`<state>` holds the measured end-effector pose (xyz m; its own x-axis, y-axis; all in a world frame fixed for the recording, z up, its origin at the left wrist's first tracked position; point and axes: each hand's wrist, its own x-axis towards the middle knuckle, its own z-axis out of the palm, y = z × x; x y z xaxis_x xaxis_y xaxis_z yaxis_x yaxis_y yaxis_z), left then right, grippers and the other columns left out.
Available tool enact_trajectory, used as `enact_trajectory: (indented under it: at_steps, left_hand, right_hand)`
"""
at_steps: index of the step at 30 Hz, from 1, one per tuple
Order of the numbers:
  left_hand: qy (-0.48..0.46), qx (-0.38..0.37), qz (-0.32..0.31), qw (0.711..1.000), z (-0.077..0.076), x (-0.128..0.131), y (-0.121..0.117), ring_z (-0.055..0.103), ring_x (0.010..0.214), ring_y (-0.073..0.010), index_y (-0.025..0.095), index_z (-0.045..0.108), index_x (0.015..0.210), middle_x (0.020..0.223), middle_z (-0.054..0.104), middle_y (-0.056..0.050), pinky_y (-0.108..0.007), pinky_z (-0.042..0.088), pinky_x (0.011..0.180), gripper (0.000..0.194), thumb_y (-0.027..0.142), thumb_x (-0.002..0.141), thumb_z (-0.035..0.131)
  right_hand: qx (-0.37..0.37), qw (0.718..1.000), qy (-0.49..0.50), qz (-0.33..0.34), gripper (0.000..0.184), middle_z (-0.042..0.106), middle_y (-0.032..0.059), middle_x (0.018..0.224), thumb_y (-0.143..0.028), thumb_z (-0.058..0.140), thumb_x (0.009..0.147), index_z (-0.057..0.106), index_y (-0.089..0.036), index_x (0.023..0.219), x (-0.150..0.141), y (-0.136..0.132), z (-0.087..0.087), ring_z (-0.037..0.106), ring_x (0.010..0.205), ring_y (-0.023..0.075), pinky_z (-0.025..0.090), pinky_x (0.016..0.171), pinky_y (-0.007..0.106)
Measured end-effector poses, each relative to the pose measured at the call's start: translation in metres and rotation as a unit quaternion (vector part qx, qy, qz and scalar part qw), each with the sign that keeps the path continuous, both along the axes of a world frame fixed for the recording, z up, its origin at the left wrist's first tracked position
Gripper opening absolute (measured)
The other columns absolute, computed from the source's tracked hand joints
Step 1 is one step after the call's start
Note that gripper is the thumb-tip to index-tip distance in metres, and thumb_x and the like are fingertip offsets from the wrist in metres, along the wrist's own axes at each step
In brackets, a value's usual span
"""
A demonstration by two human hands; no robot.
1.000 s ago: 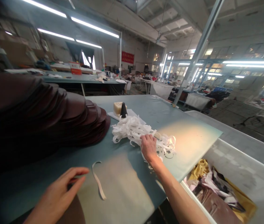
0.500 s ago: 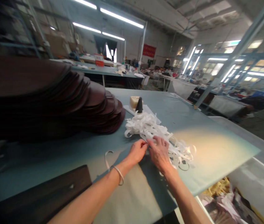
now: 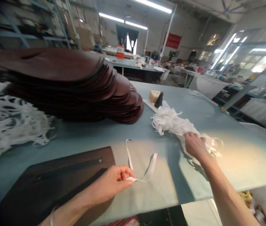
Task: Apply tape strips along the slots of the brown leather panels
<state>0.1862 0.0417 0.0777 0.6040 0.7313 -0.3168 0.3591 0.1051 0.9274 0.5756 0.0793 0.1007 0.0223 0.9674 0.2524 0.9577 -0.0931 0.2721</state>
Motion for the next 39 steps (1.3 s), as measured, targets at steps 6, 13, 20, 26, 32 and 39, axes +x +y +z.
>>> enact_trajectory:
  at_steps: [6,13,20,26,32,39]
  left_hand:
    - [-0.006,0.065,0.056,0.996,0.030,-0.048,-0.022,0.053,0.074,-0.0124,0.024,0.070,0.087,0.078,0.059,0.002,-0.024,0.037,0.066,0.017,0.022,0.074,0.060]
    - [0.046,0.089,0.134,0.986,0.024,-0.163,-0.024,0.053,0.078,-0.0149,0.021,0.068,0.091,0.085,0.061,-0.001,-0.025,0.038,0.071,0.022,0.034,0.086,0.052]
    - [0.173,0.064,0.267,0.946,-0.016,-0.237,-0.053,0.054,0.072,-0.0164,0.018,0.063,0.083,0.074,0.060,0.001,-0.025,0.038,0.066,0.028,0.043,0.085,0.051]
    - [0.163,0.015,0.219,0.962,-0.014,-0.206,-0.079,0.049,0.064,-0.0129,0.019,0.060,0.075,0.067,0.057,0.003,-0.023,0.033,0.058,0.022,0.037,0.084,0.052]
    - [0.103,-0.016,0.318,0.942,-0.023,-0.220,-0.053,0.045,0.054,-0.0105,0.017,0.058,0.076,0.059,0.051,0.005,-0.022,0.032,0.054,0.024,0.040,0.081,0.053]
    - [0.198,0.087,0.375,0.901,-0.037,-0.224,-0.025,0.051,0.053,-0.0130,0.019,0.062,0.070,0.058,0.058,0.003,-0.023,0.035,0.054,0.026,0.040,0.079,0.051]
  right_hand:
    - [0.109,0.958,0.200,0.176,0.026,0.061,0.0165,0.112,-0.027,0.046,0.089,0.058,-0.020,0.112,-0.154,-0.042,0.030,0.051,0.109,0.0333,0.035,0.091,0.050]
    - [-0.424,0.696,0.502,0.290,0.031,0.053,-0.0029,0.069,-0.045,0.041,0.097,0.057,-0.022,0.084,-0.308,-0.052,0.004,0.044,0.062,0.0113,0.034,0.055,0.022]
    - [-0.368,0.777,0.435,0.268,0.029,0.056,-0.0007,0.070,-0.039,0.039,0.097,0.058,-0.020,0.085,-0.332,-0.036,-0.030,0.050,0.066,0.0135,0.035,0.063,0.026]
    - [-0.457,0.749,0.445,0.183,0.039,0.056,-0.0003,0.069,-0.050,0.040,0.095,0.057,-0.019,0.079,-0.290,-0.075,-0.036,0.050,0.063,0.0133,0.037,0.058,0.025]
    - [-0.399,0.762,0.484,0.161,0.041,0.063,0.0017,0.081,-0.055,0.039,0.093,0.062,-0.021,0.089,-0.274,-0.056,-0.036,0.057,0.076,0.0163,0.042,0.069,0.025]
    - [-0.263,0.856,0.445,0.037,0.048,0.059,-0.0005,0.061,-0.067,0.047,0.081,0.063,-0.022,0.083,-0.271,-0.028,-0.053,0.054,0.059,0.0171,0.039,0.055,0.026]
